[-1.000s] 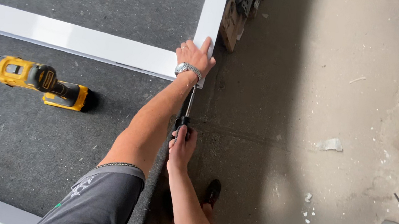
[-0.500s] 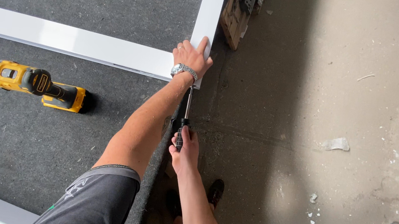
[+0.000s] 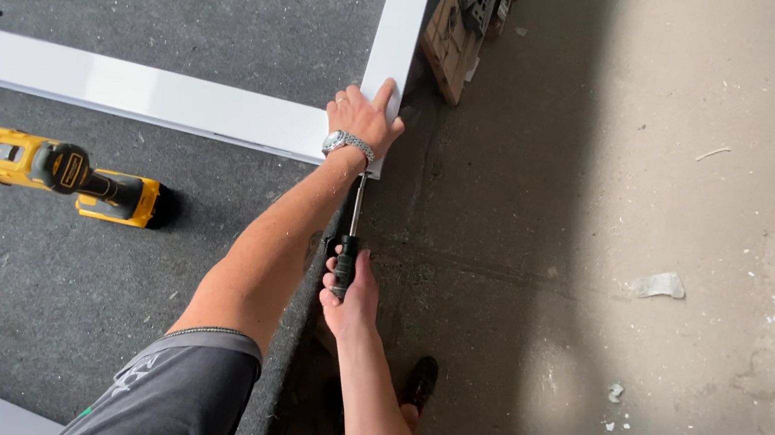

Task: The person aligns segments of a white frame on a workbench and secures the joints using a screwdriver and a power drill.

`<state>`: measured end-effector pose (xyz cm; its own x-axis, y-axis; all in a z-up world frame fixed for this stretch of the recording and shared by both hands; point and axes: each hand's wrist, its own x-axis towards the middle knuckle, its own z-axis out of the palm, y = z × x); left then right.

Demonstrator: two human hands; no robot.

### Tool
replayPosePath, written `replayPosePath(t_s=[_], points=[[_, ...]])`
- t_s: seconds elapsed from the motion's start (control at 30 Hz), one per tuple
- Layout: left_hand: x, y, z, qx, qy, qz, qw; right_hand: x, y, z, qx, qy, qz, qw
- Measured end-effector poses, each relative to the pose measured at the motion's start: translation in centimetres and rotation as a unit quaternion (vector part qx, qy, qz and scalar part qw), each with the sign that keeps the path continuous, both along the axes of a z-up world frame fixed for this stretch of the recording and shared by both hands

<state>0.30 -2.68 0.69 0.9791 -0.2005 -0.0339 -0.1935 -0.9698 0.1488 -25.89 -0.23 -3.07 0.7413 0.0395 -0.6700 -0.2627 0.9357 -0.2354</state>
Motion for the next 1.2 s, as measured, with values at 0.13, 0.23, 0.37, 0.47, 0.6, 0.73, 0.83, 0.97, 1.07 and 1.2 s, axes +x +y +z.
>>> replayPosePath(t_s=[0.13, 0.23, 0.37, 0.47, 0.6, 0.73, 0.83, 0.97, 1.07, 1.2], points=[[-0.1, 0.1, 0.2, 0.012, -0.012, -0.012, 1.0, 0.2, 0.6, -3.5, 0.177, -0.06, 0.009, 0.982], [-0.3, -0.1, 1.1, 0.009, -0.019, -0.011, 1.0, 0.3, 1.4, -2.5, 0.116, -0.057, -0.016, 0.992], [-0.5, -0.3, 1.8, 0.023, 0.01, -0.006, 1.0, 0.3, 1.2, -0.8, -0.101, -0.009, -0.03, 0.994], [-0.4, -0.4, 1.5, 0.03, 0.018, 0.002, 0.999, 0.2, 1.3, -2.3, -0.183, 0.015, 0.009, 0.983], [-0.2, -0.4, 1.2, 0.039, 0.026, 0.013, 0.999, -0.1, 0.3, -3.2, -0.221, -0.006, 0.036, 0.975], [-0.2, -0.4, 1.4, 0.049, 0.017, 0.016, 0.999, 0.1, 0.7, -1.5, -0.248, -0.006, 0.035, 0.968], [-0.3, -0.1, 0.8, 0.048, 0.027, 0.013, 0.998, -0.1, 1.0, -2.8, -0.238, 0.025, 0.055, 0.969], [0.0, 0.1, 1.5, 0.037, 0.027, 0.002, 0.999, 0.6, 0.5, -2.8, -0.215, -0.014, 0.048, 0.975], [-1.3, 0.6, 1.8, 0.022, 0.013, -0.007, 1.0, -0.1, -0.1, -0.8, -0.193, -0.027, 0.049, 0.979], [-6.0, 4.0, 4.0, -0.086, -0.056, 0.008, 0.995, -0.2, -1.2, -0.8, -0.146, -0.018, 0.069, 0.987]])
